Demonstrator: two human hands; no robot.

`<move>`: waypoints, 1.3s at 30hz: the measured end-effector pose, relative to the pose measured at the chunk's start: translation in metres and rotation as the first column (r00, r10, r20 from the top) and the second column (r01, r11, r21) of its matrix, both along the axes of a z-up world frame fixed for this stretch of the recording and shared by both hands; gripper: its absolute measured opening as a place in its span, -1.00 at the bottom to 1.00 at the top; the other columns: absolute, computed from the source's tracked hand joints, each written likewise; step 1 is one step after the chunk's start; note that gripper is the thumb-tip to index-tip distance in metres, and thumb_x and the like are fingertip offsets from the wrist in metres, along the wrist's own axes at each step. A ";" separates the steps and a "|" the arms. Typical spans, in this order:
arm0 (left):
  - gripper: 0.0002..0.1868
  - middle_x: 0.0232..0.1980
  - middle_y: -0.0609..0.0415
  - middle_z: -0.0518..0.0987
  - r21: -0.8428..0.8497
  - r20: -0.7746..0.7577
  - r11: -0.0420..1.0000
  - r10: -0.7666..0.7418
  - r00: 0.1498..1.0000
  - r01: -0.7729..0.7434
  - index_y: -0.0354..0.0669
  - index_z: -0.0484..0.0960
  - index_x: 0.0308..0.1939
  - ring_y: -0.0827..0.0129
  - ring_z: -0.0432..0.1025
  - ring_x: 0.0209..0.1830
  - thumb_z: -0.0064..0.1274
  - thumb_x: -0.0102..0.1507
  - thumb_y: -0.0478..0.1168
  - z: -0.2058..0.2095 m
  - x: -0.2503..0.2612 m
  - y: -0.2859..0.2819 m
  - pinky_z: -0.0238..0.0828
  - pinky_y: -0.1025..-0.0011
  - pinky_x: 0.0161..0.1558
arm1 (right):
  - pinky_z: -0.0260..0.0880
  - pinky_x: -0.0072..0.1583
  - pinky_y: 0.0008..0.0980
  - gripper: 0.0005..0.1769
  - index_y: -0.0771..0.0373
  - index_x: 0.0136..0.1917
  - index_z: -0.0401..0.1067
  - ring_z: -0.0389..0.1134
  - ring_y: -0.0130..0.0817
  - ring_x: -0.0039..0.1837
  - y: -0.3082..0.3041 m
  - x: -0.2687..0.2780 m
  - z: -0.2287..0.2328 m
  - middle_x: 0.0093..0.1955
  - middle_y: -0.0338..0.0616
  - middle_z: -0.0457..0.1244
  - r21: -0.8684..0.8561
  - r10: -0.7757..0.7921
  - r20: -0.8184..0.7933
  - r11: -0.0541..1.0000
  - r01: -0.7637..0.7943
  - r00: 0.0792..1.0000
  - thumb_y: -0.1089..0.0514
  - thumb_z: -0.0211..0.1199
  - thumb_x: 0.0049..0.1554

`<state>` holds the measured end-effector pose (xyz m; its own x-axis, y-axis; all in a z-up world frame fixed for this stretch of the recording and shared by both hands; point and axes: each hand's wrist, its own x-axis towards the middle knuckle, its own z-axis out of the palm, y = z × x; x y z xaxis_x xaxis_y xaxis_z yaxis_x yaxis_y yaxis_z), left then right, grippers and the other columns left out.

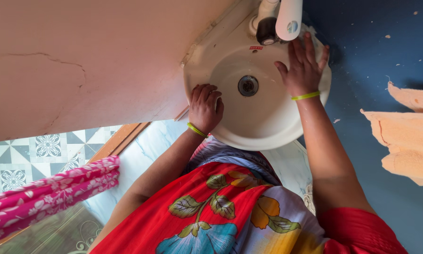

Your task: The person cleans a bathroom sink using a cloth, wiping the interior basin, the rim, and the wall surrounding the faucet.

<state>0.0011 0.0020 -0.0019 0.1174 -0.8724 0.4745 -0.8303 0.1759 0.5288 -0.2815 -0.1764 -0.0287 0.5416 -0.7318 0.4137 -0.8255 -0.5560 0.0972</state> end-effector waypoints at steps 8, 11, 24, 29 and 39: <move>-0.91 -0.06 0.00 0.58 -0.085 -0.065 0.996 -0.042 0.997 0.036 -0.19 0.61 -0.21 0.06 0.44 0.09 0.14 0.21 -0.33 0.008 0.002 0.002 0.29 0.09 0.28 | -0.40 0.52 0.48 -0.25 0.28 0.64 0.23 -0.25 -0.09 0.78 0.039 -0.030 0.012 0.80 -0.19 -0.08 0.264 -0.142 -0.001 0.955 0.137 0.990 -0.21 0.19 0.38; -0.96 -0.15 -0.01 0.58 -0.111 -0.101 0.993 -0.056 0.993 0.044 -0.23 0.60 -0.26 0.06 0.45 0.00 0.12 0.26 -0.33 0.009 0.003 0.004 0.31 0.13 0.14 | -0.38 0.46 0.52 -0.24 0.21 0.67 0.12 -0.29 -0.03 0.73 0.052 -0.038 0.019 0.77 -0.14 -0.15 0.438 -0.224 0.046 0.880 0.182 0.973 -0.15 0.13 0.34; -0.78 -0.27 0.01 0.56 -0.100 -0.170 0.988 -0.129 0.977 0.113 -0.17 0.55 -0.42 0.08 0.41 -0.16 0.01 0.36 -0.29 0.009 0.008 0.010 0.25 0.15 0.01 | -0.22 0.51 0.25 -0.31 0.23 0.62 0.20 -0.02 -0.08 0.69 0.149 -0.073 0.008 0.73 -0.06 -0.03 0.393 -0.225 0.011 0.897 0.203 0.974 -0.20 0.03 0.39; -0.75 -0.28 0.02 0.55 -0.076 -0.157 0.991 -0.123 0.980 0.112 -0.16 0.55 -0.43 0.08 0.40 -0.17 0.01 0.37 -0.26 0.008 0.008 0.009 0.25 0.15 -0.01 | -0.22 0.51 0.13 -0.27 0.28 0.60 0.22 0.07 -0.04 0.65 0.181 -0.067 0.004 0.70 -0.02 0.02 0.363 -0.249 0.077 0.909 0.206 0.965 -0.24 0.01 0.37; -0.75 -0.25 0.02 0.55 -0.051 -0.126 0.993 -0.108 0.986 0.102 -0.16 0.56 -0.39 0.08 0.41 -0.13 -0.01 0.39 -0.23 0.005 0.008 0.007 0.26 0.15 0.01 | -0.26 0.51 0.26 -0.27 0.29 0.62 0.21 0.08 -0.07 0.63 0.084 -0.065 0.015 0.70 0.04 0.01 0.386 -0.245 0.118 0.904 0.182 0.962 -0.16 0.15 0.35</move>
